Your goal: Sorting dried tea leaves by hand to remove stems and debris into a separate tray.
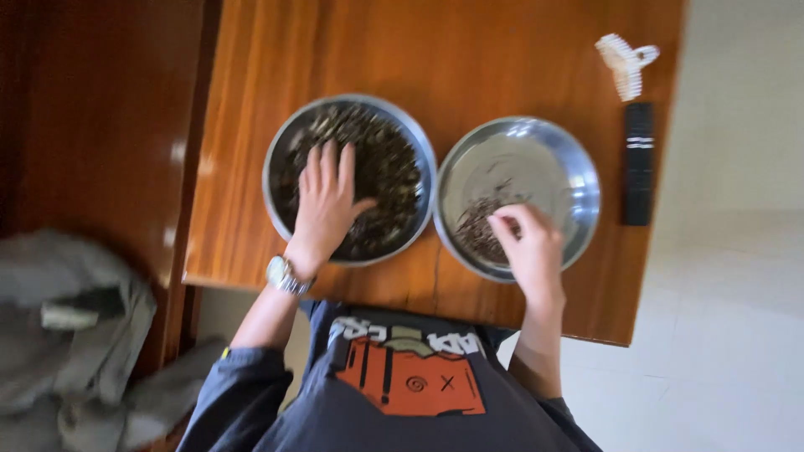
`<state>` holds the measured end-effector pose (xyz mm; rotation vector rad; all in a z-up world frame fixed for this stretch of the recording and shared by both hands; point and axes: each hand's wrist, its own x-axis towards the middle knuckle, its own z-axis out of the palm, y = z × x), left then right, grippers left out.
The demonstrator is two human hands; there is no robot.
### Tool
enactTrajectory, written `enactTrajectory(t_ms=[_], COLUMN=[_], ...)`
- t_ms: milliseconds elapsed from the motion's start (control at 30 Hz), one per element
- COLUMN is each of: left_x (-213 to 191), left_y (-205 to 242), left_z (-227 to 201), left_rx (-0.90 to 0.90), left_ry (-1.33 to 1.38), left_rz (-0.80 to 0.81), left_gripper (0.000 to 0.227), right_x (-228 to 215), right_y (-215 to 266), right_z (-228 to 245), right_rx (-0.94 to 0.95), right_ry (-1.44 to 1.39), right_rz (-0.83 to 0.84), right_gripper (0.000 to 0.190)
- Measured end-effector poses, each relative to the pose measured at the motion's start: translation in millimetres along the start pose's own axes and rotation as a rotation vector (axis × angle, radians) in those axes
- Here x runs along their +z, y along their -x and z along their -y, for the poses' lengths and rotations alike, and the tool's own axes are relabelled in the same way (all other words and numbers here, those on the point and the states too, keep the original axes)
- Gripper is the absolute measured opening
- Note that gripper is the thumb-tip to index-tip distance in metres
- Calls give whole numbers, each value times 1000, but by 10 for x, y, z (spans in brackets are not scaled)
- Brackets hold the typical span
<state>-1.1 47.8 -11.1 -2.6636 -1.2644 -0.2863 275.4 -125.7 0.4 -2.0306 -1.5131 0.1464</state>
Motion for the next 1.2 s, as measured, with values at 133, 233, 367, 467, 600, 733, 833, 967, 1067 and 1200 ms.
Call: enactTrajectory(t_ms=[133, 233, 367, 467, 600, 733, 833, 967, 1067, 1200], left_x=[19, 87, 29, -114, 6, 159, 244, 406, 477, 422], left_y=[-69, -127, -196, -286, -395, -528, -645, -735, -762, -789], left_z=[53, 154, 284, 384, 579, 672, 706, 729, 751, 788], left_rx=[15, 35, 6, -14, 64, 124, 258, 355, 384, 390], left_ry=[44, 203, 370, 418, 365, 180, 201, 9, -31, 51], left_rz=[50, 138, 95, 78, 27, -10, -38, -43, -43, -15], left_gripper=[101, 82, 47, 30, 23, 27, 39, 36, 29, 31], right_x=[26, 51, 17, -1, -57, -55, -50, -45, -39, -19], right_y=[78, 78, 48, 31, -16, -33, -44, -52, -49, -55], right_z=[-91, -129, -72, -30, 52, 65, 74, 79, 76, 75], right_rx=[-2, -16, -55, -72, -130, -134, -131, -143, -138, -137], right_ry=[-45, -78, -116, -136, -92, -91, -99, -86, -83, -90], right_rz=[37, 9, -4, 1, 35, 37, 42, 48, 54, 59], right_gripper=[11, 10, 7, 6, 3, 4, 4, 5, 5, 6])
